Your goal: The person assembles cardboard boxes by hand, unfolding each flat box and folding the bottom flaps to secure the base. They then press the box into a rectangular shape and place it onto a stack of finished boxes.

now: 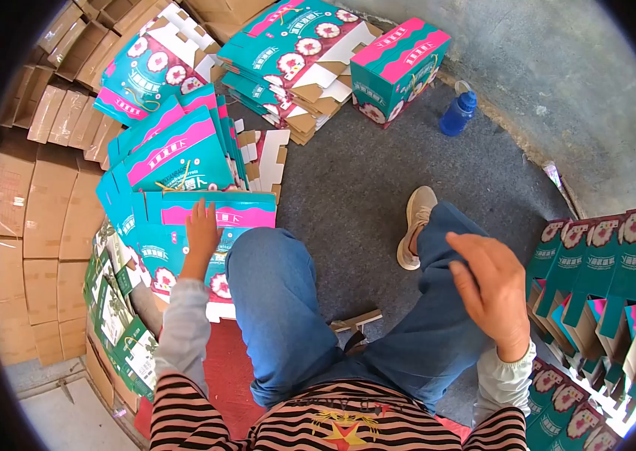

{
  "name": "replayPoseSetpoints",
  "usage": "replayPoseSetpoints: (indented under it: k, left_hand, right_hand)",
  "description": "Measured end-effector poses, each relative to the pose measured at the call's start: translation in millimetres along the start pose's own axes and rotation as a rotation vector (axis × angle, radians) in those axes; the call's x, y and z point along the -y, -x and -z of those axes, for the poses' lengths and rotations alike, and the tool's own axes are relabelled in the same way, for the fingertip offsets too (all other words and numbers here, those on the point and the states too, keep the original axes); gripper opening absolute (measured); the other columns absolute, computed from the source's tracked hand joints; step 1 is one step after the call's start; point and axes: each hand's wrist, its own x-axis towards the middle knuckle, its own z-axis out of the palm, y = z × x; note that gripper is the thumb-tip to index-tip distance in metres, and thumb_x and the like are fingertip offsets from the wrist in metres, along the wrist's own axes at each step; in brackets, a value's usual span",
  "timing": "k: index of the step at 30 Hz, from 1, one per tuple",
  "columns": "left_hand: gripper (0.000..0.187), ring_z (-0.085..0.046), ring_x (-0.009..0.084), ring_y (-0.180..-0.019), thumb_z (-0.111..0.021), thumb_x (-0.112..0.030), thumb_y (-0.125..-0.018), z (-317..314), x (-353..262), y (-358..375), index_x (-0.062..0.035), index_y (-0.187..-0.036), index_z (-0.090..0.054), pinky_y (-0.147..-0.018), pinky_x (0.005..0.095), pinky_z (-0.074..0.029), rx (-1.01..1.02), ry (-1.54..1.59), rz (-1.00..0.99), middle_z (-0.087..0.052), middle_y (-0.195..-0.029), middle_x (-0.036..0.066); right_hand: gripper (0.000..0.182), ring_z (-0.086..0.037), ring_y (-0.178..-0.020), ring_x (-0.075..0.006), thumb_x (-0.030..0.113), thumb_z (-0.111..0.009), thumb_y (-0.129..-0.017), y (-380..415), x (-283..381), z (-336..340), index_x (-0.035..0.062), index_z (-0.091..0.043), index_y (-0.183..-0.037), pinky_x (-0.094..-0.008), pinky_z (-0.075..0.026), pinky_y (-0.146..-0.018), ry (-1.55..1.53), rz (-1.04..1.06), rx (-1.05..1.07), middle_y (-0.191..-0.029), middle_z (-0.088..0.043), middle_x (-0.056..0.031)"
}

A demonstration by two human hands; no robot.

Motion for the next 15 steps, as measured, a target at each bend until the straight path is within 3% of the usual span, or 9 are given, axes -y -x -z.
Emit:
replayPoseSetpoints:
  k: [2,5,6,9,15]
  left_hand:
    - [0.075,-0.042,0.0271,-0.124,-0.080,-0.031,-0.064,-4.6,-5.6,-21.1,-0.0102,-0.128,-0.047,-0.098,0.0542,-0.034,-0.162,-0.077,-0.097,-0.043,-0.135,0.012]
    - [0.069,-0.048,0.0250,-0.116,-0.081,-0.028,-0.061,-7.5,16.0,-64.3,-0.0098,-0.120,-0.051,-0.098,0.0527,-0.035,-0.022,-0.150,-0.161,-0.053,-0.123,0.008]
    - [0.069,-0.051,0.0239,-0.111,-0.082,-0.028,-0.057,-8.9,11.4,-69.9,-0.0098,-0.116,-0.052,-0.096,0.0502,-0.036,-0.092,-0.185,-0.192,-0.057,-0.113,0.006]
    - [0.066,-0.053,0.0237,-0.107,-0.083,-0.030,-0.055,-1.3,12.8,-84.9,-0.0110,-0.112,-0.055,-0.092,0.0487,-0.038,0.096,-0.172,-0.206,-0.057,-0.111,0.006]
    - [0.046,-0.058,0.0265,-0.099,-0.082,-0.029,-0.056,17.9,25.5,-80.7,-0.0112,-0.092,-0.062,-0.079,0.0460,-0.046,0.137,-0.179,-0.313,-0.061,-0.099,0.008]
  right_hand:
    - [0.031,-0.062,-0.089,-0.0323,0.010,-0.066,-0.076,2.2,5.5,7.3,-0.0001,-0.061,-0.105,-0.0378,-0.048,-0.076,0.079,-0.060,0.121,-0.098,-0.064,-0.0158]
    - [0.030,-0.062,-0.088,-0.0320,0.010,-0.066,-0.076,-11.5,3.5,-5.6,-0.0004,-0.061,-0.104,-0.0373,-0.048,-0.076,0.010,-0.102,0.118,-0.097,-0.064,-0.0154]
    - [0.030,-0.062,-0.088,-0.0321,0.010,-0.066,-0.076,-12.3,2.2,-3.4,-0.0005,-0.061,-0.104,-0.0374,-0.048,-0.076,0.007,-0.118,0.119,-0.097,-0.064,-0.0154]
    - [0.030,-0.062,-0.088,-0.0323,0.010,-0.065,-0.076,-14.7,1.6,-4.5,-0.0007,-0.061,-0.104,-0.0375,-0.048,-0.076,-0.021,-0.158,0.116,-0.097,-0.064,-0.0157]
    - [0.030,-0.062,-0.087,-0.0326,0.010,-0.066,-0.076,-20.7,-2.6,-5.2,-0.0012,-0.061,-0.103,-0.0377,-0.048,-0.076,-0.047,-0.176,0.140,-0.096,-0.064,-0.0158]
